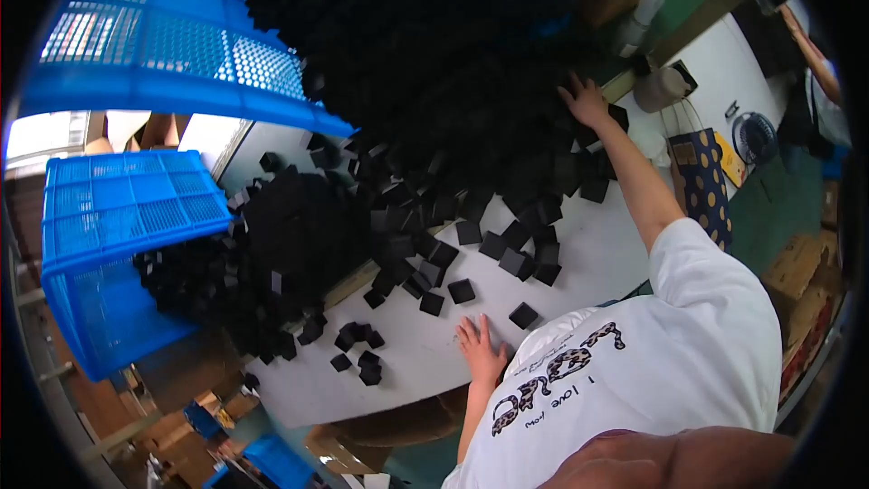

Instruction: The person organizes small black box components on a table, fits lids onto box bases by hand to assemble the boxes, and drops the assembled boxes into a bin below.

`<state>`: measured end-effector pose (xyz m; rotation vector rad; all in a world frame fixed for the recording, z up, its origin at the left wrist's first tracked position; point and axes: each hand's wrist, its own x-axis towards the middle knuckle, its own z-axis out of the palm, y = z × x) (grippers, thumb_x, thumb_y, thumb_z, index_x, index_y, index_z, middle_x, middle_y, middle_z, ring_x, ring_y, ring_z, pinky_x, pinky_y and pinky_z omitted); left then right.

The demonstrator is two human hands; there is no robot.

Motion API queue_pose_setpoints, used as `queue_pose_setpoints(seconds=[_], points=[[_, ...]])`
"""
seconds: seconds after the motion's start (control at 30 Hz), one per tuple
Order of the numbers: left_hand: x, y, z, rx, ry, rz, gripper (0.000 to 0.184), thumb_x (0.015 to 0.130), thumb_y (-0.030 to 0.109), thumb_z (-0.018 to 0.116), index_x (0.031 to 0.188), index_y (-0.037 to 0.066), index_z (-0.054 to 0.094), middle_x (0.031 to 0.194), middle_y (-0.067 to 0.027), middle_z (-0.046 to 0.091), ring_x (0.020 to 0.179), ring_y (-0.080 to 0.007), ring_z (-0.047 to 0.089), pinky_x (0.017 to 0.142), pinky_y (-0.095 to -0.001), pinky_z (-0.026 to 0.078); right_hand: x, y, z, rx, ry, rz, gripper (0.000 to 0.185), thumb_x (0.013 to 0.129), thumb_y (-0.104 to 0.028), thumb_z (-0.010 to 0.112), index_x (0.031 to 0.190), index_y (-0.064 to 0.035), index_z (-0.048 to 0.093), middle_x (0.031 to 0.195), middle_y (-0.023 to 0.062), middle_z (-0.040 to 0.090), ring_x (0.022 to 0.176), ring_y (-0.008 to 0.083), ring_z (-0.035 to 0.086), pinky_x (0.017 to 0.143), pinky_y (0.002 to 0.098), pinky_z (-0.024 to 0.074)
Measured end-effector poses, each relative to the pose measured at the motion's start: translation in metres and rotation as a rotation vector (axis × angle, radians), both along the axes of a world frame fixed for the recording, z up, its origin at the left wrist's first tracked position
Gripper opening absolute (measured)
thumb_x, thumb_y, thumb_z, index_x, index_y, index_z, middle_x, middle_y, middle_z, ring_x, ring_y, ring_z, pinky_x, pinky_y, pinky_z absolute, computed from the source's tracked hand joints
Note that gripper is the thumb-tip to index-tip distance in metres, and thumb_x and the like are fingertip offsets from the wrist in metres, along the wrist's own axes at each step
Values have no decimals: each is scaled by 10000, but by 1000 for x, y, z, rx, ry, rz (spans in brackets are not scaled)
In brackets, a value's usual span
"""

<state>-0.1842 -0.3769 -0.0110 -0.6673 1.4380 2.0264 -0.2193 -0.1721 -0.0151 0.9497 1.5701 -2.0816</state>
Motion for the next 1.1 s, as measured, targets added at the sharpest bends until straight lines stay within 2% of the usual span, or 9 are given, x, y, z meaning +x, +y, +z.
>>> queue_pose_setpoints(seconds=[0.17, 0.33, 0.43, 0.5, 0.57, 0.63, 0.8, 1.0, 1.1], points=[[1, 5, -8, 23, -56, 69, 432, 929, 128, 790, 1273, 43, 543, 1163, -77, 672, 1039, -219, 692, 910, -386, 559, 15, 6, -9, 196, -1, 89, 690, 855, -324, 827, 1380, 2, 519, 1099, 100, 708, 895, 165, 706, 706, 308, 591], [-2, 13, -13, 72, -70, 87, 393, 942, 134, 778, 1260, 36, 568, 1177, -88, 685, 1059, -231, 695, 937, -402, 561, 25, 19, -1, 320, 148, 329, 944, 806, -444, 836, 1527, 1, 418, 1242, 215, 708, 1094, 315, 719, 974, 402, 550], [-7, 24, -14, 151, -28, 156, 349, 973, 156, 747, 1260, 12, 611, 1210, -95, 692, 1070, -241, 697, 940, -406, 564, 39, 13, 10, 322, 305, 574, 963, 804, -452, 846, 1532, 6, 412, 1373, 227, 640, 1271, 294, 634, 1052, 375, 501], [-11, 35, -21, 240, 73, 176, 315, 991, 155, 723, 1252, 2, 632, 1205, -98, 697, 1068, -246, 697, 934, -407, 567, 43, 6, 45, 281, 228, 727, 1007, 772, -456, 869, 1555, -24, 405, 1285, 184, 693, 1150, 286, 695, 977, 370, 546], [-19, 48, -19, 130, -6, 222, 250, 1014, 146, 689, 1212, -3, 663, 1184, -99, 704, 1062, -255, 697, 936, -405, 565, 58, -6, 9, 454, 319, 580, 901, 775, -407, 865, 1497, -22, 488, 1217, 156, 715, 1104, 242, 701, 954, 352, 553], [-27, 49, -20, 137, -107, 239, 229, 1019, 142, 681, 1203, 7, 672, 1172, -94, 706, 1057, -257, 697, 934, -404, 563, 53, 8, 16, 279, 285, 600, 824, 778, -374, 861, 1443, -7, 542, 1173, 141, 724, 1058, 211, 703, 924, 339, 558], [-41, 43, 0, 190, -150, 171, 399, 1085, 421, 561, 1252, 62, 611, 1182, -83, 700, 1060, -246, 700, 926, -422, 560, 39, 53, 18, 72, 292, 444, 546, 895, -255, 796, 1342, 5, 624, 1032, 86, 730, 974, 173, 700, 885, 325, 555], [-44, 64, -12, 191, 92, 166, 377, 1035, 321, 689, 1276, 46, 599, 1191, -87, 693, 1072, -237, 698, 929, -428, 565, 27, 42, 55, 243, 273, 536, 964, 799, -382, 872, 1606, -113, 418, 1382, 147, 624, 1104, 227, 674, 915, 326, 557], [-52, 66, 7, 219, 66, 193, 389, 1006, 283, 739, 1268, 31, 603, 1186, -91, 693, 1063, -226, 698, 933, -432, 562, 19, 30, 30, 188, 336, 351, 638, 841, -247, 817, 1414, -60, 606, 1194, 100, 714, 1015, 162, 689, 860, 317, 572]])
